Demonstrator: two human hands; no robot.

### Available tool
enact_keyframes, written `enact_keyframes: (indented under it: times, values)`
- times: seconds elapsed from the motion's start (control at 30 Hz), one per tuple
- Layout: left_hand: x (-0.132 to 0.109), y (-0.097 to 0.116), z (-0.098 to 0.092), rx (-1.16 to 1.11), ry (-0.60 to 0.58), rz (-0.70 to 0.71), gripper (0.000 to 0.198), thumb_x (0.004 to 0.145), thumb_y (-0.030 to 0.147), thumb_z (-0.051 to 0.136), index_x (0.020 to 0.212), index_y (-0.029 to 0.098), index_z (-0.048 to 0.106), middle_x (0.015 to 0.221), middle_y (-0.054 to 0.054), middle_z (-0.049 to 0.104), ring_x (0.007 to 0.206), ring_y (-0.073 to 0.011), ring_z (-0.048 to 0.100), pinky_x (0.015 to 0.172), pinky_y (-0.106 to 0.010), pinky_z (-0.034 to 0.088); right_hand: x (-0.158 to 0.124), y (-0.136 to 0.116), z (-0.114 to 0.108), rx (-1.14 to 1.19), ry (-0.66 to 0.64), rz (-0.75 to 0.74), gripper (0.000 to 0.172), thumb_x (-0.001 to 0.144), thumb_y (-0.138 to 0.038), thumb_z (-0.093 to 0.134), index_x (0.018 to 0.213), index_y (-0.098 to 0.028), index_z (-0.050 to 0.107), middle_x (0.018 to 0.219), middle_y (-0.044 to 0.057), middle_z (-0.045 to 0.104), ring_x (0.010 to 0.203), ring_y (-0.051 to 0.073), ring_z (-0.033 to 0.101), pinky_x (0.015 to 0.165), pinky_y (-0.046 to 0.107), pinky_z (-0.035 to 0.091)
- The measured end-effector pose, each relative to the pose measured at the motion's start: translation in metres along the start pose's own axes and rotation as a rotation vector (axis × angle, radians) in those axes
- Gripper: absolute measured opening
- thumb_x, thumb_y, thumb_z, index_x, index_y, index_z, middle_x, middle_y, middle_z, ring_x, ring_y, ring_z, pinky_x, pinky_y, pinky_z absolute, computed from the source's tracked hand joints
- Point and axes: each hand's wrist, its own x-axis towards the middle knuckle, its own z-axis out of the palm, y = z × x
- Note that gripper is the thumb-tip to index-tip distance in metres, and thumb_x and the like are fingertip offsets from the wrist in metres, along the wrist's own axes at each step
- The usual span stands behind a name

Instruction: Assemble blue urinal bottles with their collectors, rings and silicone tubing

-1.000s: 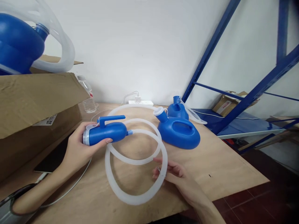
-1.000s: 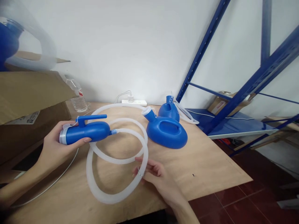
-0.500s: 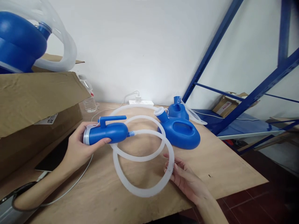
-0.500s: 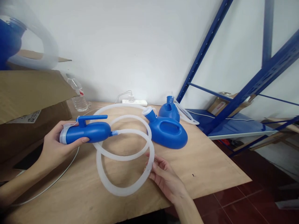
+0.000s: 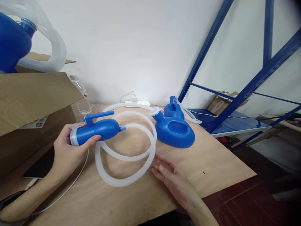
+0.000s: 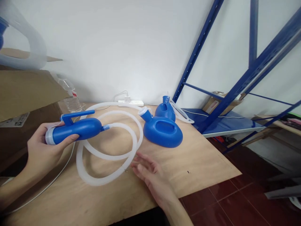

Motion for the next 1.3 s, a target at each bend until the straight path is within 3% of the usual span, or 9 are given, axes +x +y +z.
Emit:
enact_keyframes:
  times: [0.13, 0.3, 0.47, 0.7, 0.8, 0.97, 1.1, 1.3]
  values:
    - [-0.002, 0.0, 0.0, -0.001, 0.015, 0.002, 0.055, 0.059, 0.051, 0.09, 0.102, 0.023, 0.071, 0.108, -0.006, 0.075, 0.102, -0.0307, 0.07, 0.09, -0.045, 0.057, -0.006, 0.008, 0.01, -0.171, -0.171, 0.013, 0.054, 0.079, -0.041, 0.092, 0.129, -0.032, 0.074, 0.137, 0.008, 0.073, 0.131, 0.027, 0.065, 0.12, 0.049, 0.043]
    - [-0.002, -0.001, 0.0, -0.003, 0.015, 0.006, 0.055, 0.06, 0.052, 0.09, 0.102, 0.023, 0.071, 0.109, -0.006, 0.075, 0.103, -0.0304, 0.07, 0.094, -0.046, 0.057, -0.01, 0.009, 0.007, -0.029, -0.262, 0.108, 0.052, 0.083, -0.047, 0.088, 0.128, -0.027, 0.075, 0.125, 0.01, 0.078, 0.117, 0.025, 0.073, 0.107, 0.043, 0.052]
    - [-0.002, -0.001, 0.0, -0.011, 0.017, 0.023, 0.052, 0.06, 0.049, 0.09, 0.1, 0.022, 0.071, 0.106, -0.005, 0.075, 0.101, -0.0287, 0.07, 0.089, -0.042, 0.057, -0.006, 0.008, 0.01, 0.122, -0.146, 0.099, 0.047, 0.086, -0.055, 0.083, 0.118, -0.021, 0.078, 0.108, 0.009, 0.081, 0.097, 0.019, 0.078, 0.09, 0.032, 0.057]
    - [-0.003, -0.005, -0.001, -0.004, -0.002, 0.077, 0.052, 0.061, 0.049, 0.091, 0.101, 0.023, 0.071, 0.106, -0.005, 0.075, 0.099, -0.0275, 0.07, 0.088, -0.041, 0.057, 0.005, 0.012, 0.008, 0.265, 0.076, 0.055, 0.046, 0.077, -0.058, 0.088, 0.103, -0.021, 0.08, 0.107, 0.005, 0.08, 0.106, 0.021, 0.075, 0.103, 0.035, 0.054]
    - [-0.004, -0.007, -0.002, -0.014, -0.022, 0.173, 0.05, 0.063, 0.048, 0.091, 0.101, 0.022, 0.07, 0.106, -0.005, 0.075, 0.097, -0.0257, 0.07, 0.085, -0.039, 0.057, 0.012, 0.004, 0.001, 0.279, 0.18, 0.038, 0.047, 0.07, -0.056, 0.093, 0.101, -0.023, 0.081, 0.111, 0.003, 0.079, 0.102, 0.019, 0.073, 0.096, 0.032, 0.056]
    - [-0.001, -0.013, -0.004, 0.003, 0.014, 0.397, 0.05, 0.067, 0.049, 0.09, 0.104, 0.022, 0.069, 0.103, -0.004, 0.074, 0.09, -0.0234, 0.07, 0.075, -0.035, 0.057, 0.022, -0.022, -0.012, 0.108, 0.248, -0.042, 0.047, 0.067, -0.058, 0.094, 0.098, -0.023, 0.084, 0.098, 0.003, 0.077, 0.084, 0.017, 0.067, 0.079, 0.029, 0.054]
    - [0.001, -0.014, -0.005, -0.056, -0.029, 0.547, 0.049, 0.071, 0.045, 0.091, 0.106, 0.022, 0.067, 0.104, -0.005, 0.074, 0.095, -0.0242, 0.071, 0.081, -0.038, 0.058, 0.031, -0.04, -0.03, -0.093, 0.264, -0.062, 0.05, 0.063, -0.061, 0.095, 0.095, -0.024, 0.085, 0.097, 0.004, 0.078, 0.084, 0.016, 0.066, 0.077, 0.027, 0.054]
    - [0.0, -0.01, -0.005, -0.1, -0.08, 0.626, 0.048, 0.073, 0.041, 0.092, 0.108, 0.021, 0.065, 0.106, -0.006, 0.073, 0.098, -0.0246, 0.072, 0.087, -0.041, 0.06, 0.047, -0.05, -0.05, -0.324, 0.201, -0.115, 0.049, 0.068, -0.06, 0.092, 0.102, -0.025, 0.085, 0.095, 0.004, 0.079, 0.088, 0.017, 0.068, 0.077, 0.027, 0.055]
